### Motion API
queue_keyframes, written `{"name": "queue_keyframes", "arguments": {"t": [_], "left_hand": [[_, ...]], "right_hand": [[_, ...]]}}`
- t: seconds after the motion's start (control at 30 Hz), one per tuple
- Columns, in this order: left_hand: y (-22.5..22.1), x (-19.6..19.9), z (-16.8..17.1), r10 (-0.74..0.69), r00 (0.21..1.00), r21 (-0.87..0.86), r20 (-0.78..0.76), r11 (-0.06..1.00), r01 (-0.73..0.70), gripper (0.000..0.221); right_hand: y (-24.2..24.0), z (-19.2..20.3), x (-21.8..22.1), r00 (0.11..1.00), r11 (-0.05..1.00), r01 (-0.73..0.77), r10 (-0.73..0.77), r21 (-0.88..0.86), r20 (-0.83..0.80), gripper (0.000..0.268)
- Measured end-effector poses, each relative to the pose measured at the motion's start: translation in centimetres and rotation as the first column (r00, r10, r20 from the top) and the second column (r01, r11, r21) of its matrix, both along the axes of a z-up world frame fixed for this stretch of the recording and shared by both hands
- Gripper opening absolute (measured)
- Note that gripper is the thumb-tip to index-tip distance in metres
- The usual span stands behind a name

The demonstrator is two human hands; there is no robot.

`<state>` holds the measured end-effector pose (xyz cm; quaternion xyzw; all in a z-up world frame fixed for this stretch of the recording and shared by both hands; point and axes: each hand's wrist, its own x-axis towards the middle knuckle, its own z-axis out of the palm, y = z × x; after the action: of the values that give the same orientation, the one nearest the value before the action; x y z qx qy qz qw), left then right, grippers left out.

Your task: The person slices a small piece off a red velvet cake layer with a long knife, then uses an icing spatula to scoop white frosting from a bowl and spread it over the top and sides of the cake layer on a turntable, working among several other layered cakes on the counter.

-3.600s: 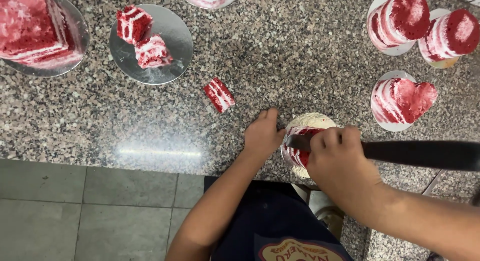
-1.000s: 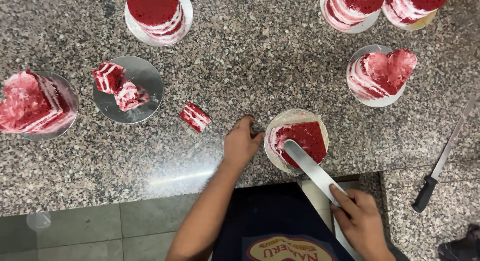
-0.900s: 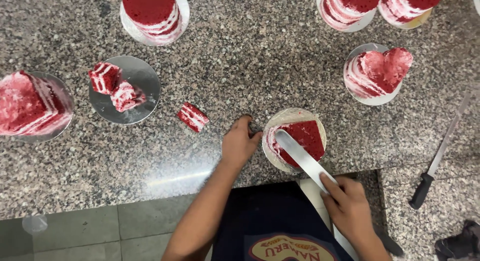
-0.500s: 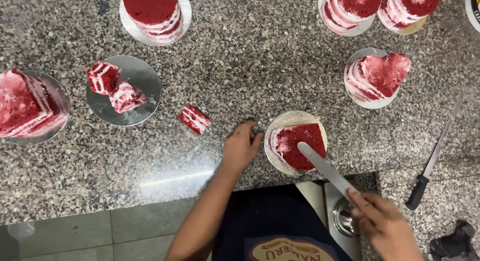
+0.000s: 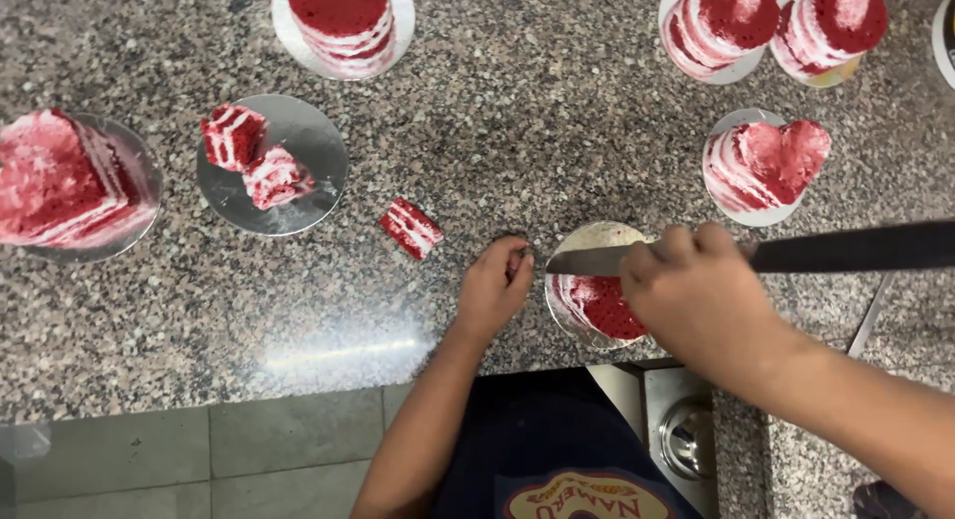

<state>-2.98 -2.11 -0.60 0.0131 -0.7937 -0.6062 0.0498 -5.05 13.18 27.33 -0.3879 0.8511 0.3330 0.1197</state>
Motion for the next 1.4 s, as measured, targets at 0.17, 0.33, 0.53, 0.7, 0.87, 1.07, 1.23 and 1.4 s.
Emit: {"name": "queue_keyframes", "arguments": {"t": [0.17,0.33,0.53,0.7,0.87,1.07,1.23,1.4], "left_hand": [[-0.3,0.0,0.3,-0.018,1.000,-0.014,-0.011,1.000,0.017,0.027],[-0.1,0.0,0.4,-0.001,1.000,-0.007,-0.029,1.000,0.001,0.027],[0.0,-0.2,0.6,-0.012,1.000,-0.048,-0.008,0.999,0.011,0.027],[0.0,-0.2,0.3,-0.006,0.999,-0.062,-0.052,0.998,0.003,0.026],[0.1,-0.3,0.6,-0.008,0.999,-0.077,-0.034,0.997,0.006,0.025],[0.3,-0.3,0.2,-0.004,1.000,-0.105,-0.023,0.994,0.001,0.024],[0.6,-0.2,0.3,0.017,0.996,-0.123,-0.089,0.992,-0.028,0.023],[1.0,-0.3,0.7,-0.049,0.998,-0.289,-0.025,0.957,0.040,0.029]], "right_hand": [[-0.9,-1.2,-1.2,0.993,0.990,-0.106,0.101,0.094,0.056,0.021],[0.6,-1.6,-1.6,0.999,0.995,-0.030,0.026,0.091,0.037,0.020],[1.8,-1.2,-2.4,0.989,0.993,0.117,-0.119,0.031,0.084,0.016],[2.9,-0.8,-3.1,0.977,0.982,0.185,-0.188,0.033,0.101,0.015],[4.6,-1.1,-3.6,0.932,0.941,0.323,-0.335,0.104,0.140,0.009],[4.6,0.7,-4.6,0.847,0.831,0.481,-0.523,0.280,0.097,0.013],[3.5,3.2,-4.7,0.855,0.864,0.497,-0.503,0.078,0.129,0.031],[3.1,0.1,-4.6,0.940,0.944,0.324,-0.315,-0.061,0.131,0.029]]}}
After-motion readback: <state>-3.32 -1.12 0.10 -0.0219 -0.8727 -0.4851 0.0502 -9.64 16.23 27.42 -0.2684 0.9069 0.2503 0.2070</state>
